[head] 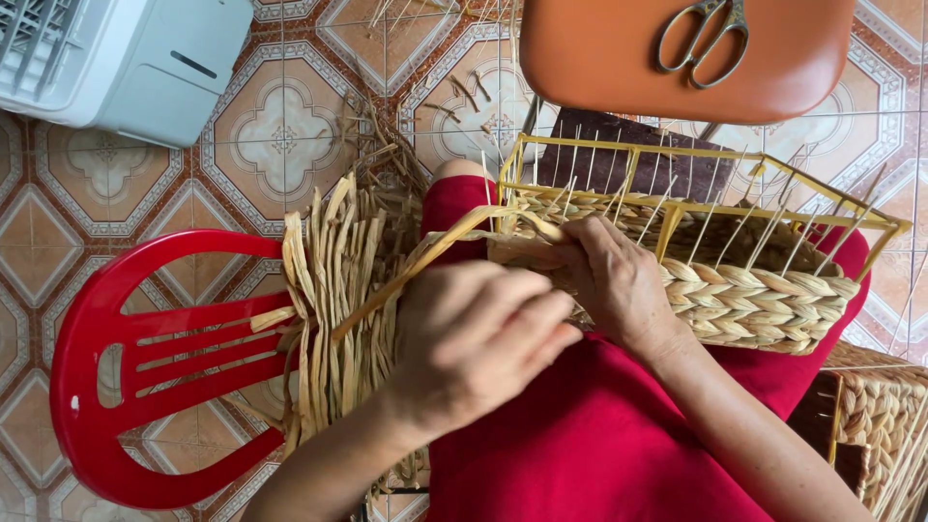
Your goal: Weaving a decorative basket using dried plant fibers over a wire frame.
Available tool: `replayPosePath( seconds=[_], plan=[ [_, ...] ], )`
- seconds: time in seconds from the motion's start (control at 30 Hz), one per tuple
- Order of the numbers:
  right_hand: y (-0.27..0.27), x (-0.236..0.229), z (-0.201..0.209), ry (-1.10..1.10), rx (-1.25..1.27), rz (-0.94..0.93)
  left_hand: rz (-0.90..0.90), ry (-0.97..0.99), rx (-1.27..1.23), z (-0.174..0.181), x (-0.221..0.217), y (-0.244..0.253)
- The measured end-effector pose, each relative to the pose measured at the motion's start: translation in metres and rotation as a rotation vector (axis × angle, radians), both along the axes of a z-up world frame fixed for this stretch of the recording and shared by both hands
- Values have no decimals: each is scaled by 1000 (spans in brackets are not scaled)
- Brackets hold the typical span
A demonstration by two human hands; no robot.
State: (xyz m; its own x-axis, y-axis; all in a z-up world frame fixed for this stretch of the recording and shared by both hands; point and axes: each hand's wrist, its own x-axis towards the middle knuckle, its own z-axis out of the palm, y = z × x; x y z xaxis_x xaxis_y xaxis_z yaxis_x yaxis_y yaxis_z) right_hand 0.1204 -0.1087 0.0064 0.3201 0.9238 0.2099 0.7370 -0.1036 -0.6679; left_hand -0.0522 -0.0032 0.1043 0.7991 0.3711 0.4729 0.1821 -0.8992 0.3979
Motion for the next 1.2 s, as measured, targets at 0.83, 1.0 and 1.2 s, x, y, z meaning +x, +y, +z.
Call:
replayPosePath(
  seconds=[0.83, 1.0, 1.2],
  plan=[
    [6, -7, 6, -116, -200, 6, 201, 57, 233, -76, 6, 3],
    [6, -9, 2, 214, -14, -120, 200, 162, 134, -133, -22, 12],
    [9, -4, 12, 332, -98, -153, 102, 250, 1, -85, -9, 7]
  ],
)
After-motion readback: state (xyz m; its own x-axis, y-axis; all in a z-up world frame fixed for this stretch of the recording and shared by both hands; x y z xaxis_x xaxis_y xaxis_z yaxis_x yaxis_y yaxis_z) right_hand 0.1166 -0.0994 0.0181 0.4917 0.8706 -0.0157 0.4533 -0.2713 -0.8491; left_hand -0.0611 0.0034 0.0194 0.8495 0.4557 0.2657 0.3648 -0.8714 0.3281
